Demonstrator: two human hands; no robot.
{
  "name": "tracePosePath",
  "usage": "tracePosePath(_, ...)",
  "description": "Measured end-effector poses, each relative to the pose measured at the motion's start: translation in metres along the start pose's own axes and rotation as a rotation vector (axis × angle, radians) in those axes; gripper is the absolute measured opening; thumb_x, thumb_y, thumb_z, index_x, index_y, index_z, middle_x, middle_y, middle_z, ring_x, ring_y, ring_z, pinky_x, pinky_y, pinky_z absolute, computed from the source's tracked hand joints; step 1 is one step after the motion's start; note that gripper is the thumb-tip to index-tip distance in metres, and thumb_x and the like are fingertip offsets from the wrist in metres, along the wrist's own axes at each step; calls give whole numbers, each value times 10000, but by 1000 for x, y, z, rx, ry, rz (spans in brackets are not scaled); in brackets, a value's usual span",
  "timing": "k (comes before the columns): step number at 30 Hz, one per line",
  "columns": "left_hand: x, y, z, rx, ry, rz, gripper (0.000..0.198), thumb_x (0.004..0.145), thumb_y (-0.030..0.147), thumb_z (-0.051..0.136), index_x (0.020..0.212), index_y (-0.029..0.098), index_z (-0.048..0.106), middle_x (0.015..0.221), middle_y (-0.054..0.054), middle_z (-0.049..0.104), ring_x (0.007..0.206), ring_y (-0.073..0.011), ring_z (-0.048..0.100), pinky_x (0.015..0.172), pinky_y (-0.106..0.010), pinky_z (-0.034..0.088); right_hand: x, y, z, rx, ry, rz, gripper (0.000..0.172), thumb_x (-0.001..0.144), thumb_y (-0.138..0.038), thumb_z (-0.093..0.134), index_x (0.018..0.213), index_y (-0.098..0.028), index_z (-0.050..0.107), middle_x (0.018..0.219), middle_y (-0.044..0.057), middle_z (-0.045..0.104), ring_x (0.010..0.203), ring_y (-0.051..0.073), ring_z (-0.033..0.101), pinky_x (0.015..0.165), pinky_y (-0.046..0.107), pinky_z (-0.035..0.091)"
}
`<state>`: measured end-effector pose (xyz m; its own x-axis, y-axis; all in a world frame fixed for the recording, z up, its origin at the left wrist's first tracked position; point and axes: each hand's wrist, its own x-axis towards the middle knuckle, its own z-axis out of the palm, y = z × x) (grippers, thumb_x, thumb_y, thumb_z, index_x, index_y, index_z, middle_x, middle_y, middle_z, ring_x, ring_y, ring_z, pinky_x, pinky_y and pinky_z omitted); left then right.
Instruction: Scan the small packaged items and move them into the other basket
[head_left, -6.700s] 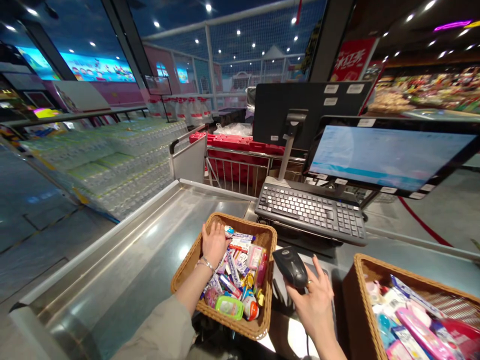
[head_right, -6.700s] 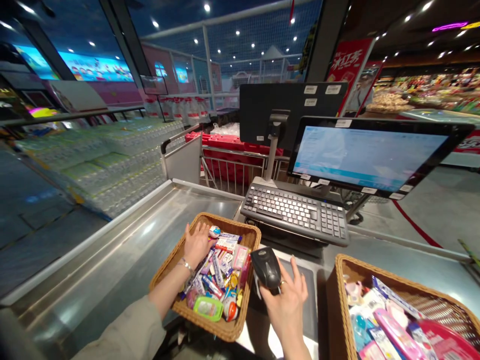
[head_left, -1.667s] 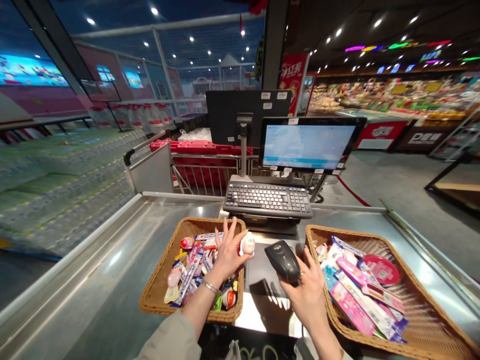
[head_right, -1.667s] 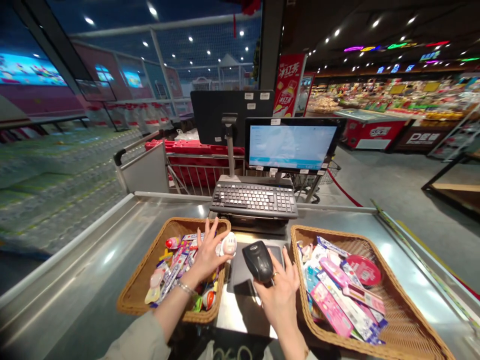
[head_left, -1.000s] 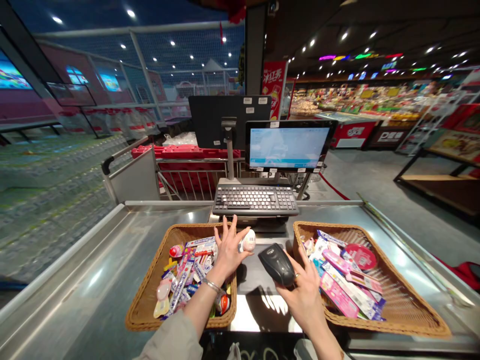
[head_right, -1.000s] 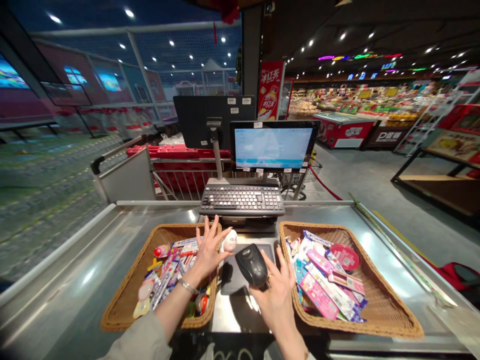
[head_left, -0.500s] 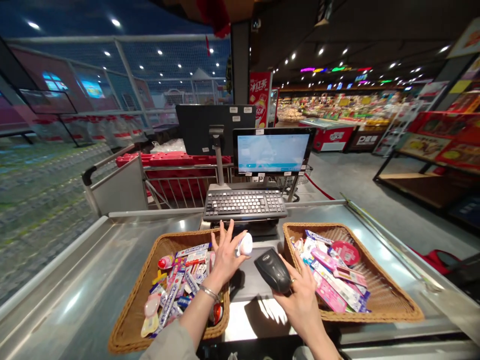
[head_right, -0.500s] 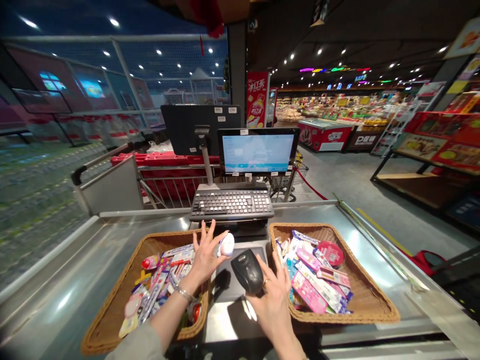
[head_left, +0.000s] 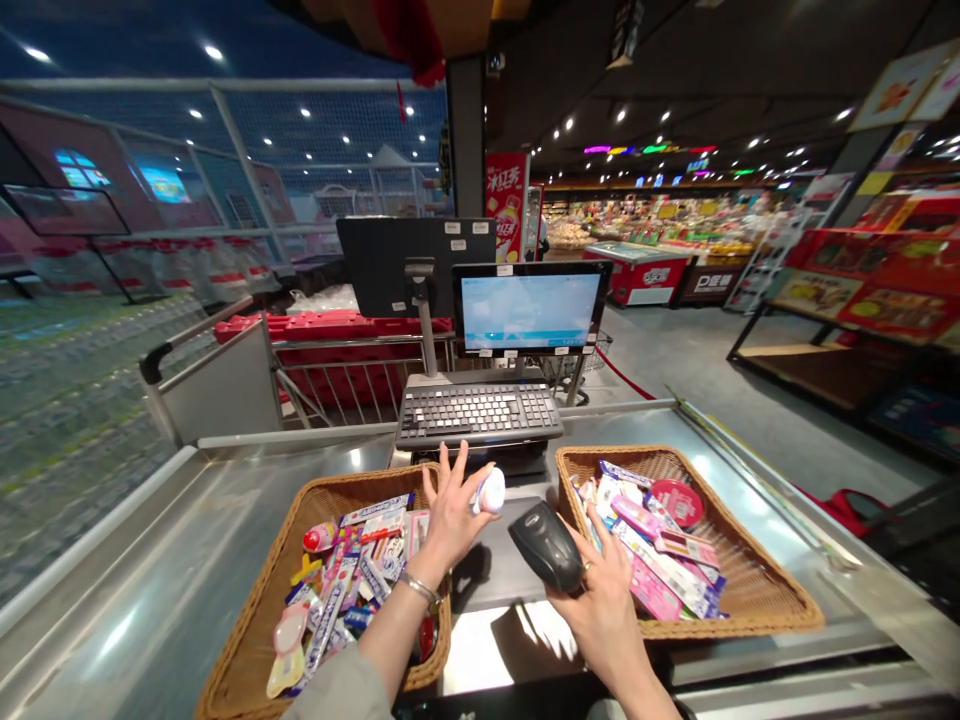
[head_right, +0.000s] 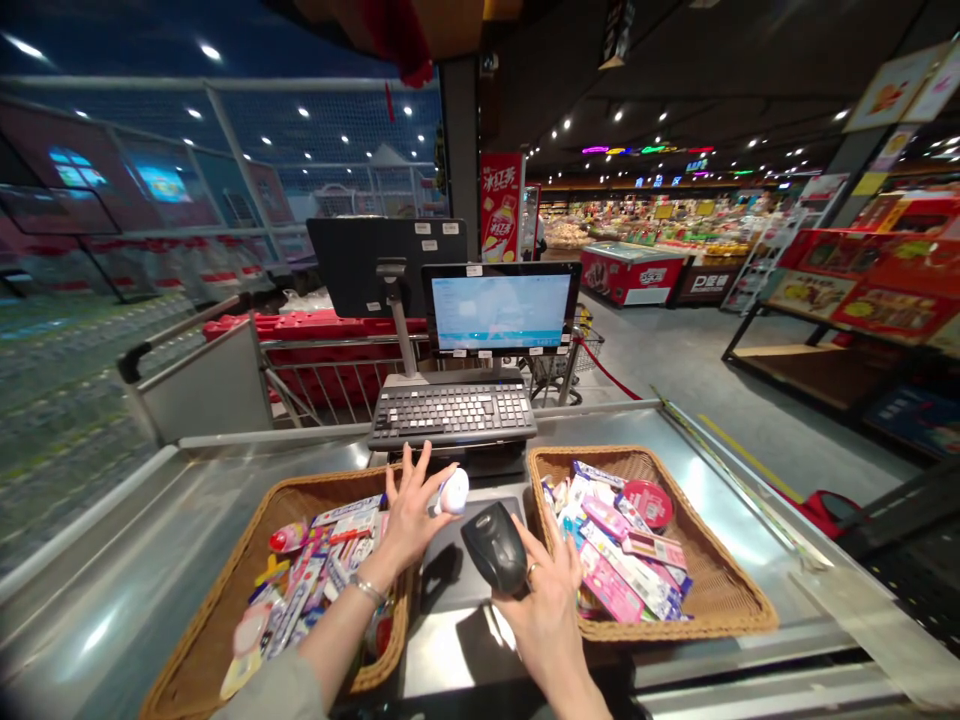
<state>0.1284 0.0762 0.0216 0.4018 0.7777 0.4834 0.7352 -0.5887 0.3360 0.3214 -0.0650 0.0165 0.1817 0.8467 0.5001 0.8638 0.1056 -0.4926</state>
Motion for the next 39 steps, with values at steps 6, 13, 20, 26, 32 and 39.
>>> tracePosePath(6, 2, 1, -2, 31, -7, -15, 697, 698, 223, 804, 1327, 364, 542, 1616, -73, 172, 1483, -382, 17, 1113, -722, 73, 0, 3, 3, -18, -5, -2, 491, 727, -276, 614, 1215, -224, 629, 1347, 90, 584, 1379, 368, 368, 1093, 658, 256)
tracePosePath(13, 4, 0, -5, 38, -12, -36, 688, 676, 267, 828, 1302, 380, 566, 1615, -71, 179, 1481, -385, 10, 1115, -720, 62, 2, 1, 5, -17, 11, -36, 463, 741, -277, 599, 1201, -232, 632, 1313, 68, 612, 1387, 353, 353, 1103, 639, 242)
tracePosePath(20, 4, -2, -7, 50, -13, -36, 703, 675, 260, 830, 1310, 385, 556, 1616, -69, 177, 1482, -384, 17, 1118, -717, 65, 3, -3, 2, -18, 15, -28, 507, 735, -273, 603, 1240, -232, 606, 1342, 81, 586, 1397, 347, 338, 1103, 638, 246)
tracePosePath(26, 5, -1, -8, 52, -10, -27, 714, 675, 271, 831, 1320, 389, 547, 1617, -65, 171, 1482, -381, 9, 1120, -714, 56, 3, -3, 2, 6, 9, -2, 502, 743, -285, 599, 1243, -240, 608, 1352, 74, 579, 1405, 353, 325, 1105, 650, 246)
tracePosePath(32, 10, 1, -8, 64, 3, 9, 724, 667, 299, 837, 1323, 389, 545, 1620, -67, 152, 1482, -386, 13, 1118, -713, 46, 1, 0, 3, 33, 29, 36, 522, 727, -308, 632, 1245, -247, 608, 1348, 64, 587, 1410, 364, 316, 1109, 654, 257)
tracePosePath(39, 16, 7, -8, 70, -7, 48, 721, 684, 320, 824, 1337, 394, 528, 1624, -65, 135, 1481, -397, 9, 1102, -736, 54, 1, 5, -2, 10, 37, 29, 506, 741, -298, 639, 1245, -261, 606, 1356, 48, 584, 1421, 369, 289, 1096, 677, 252)
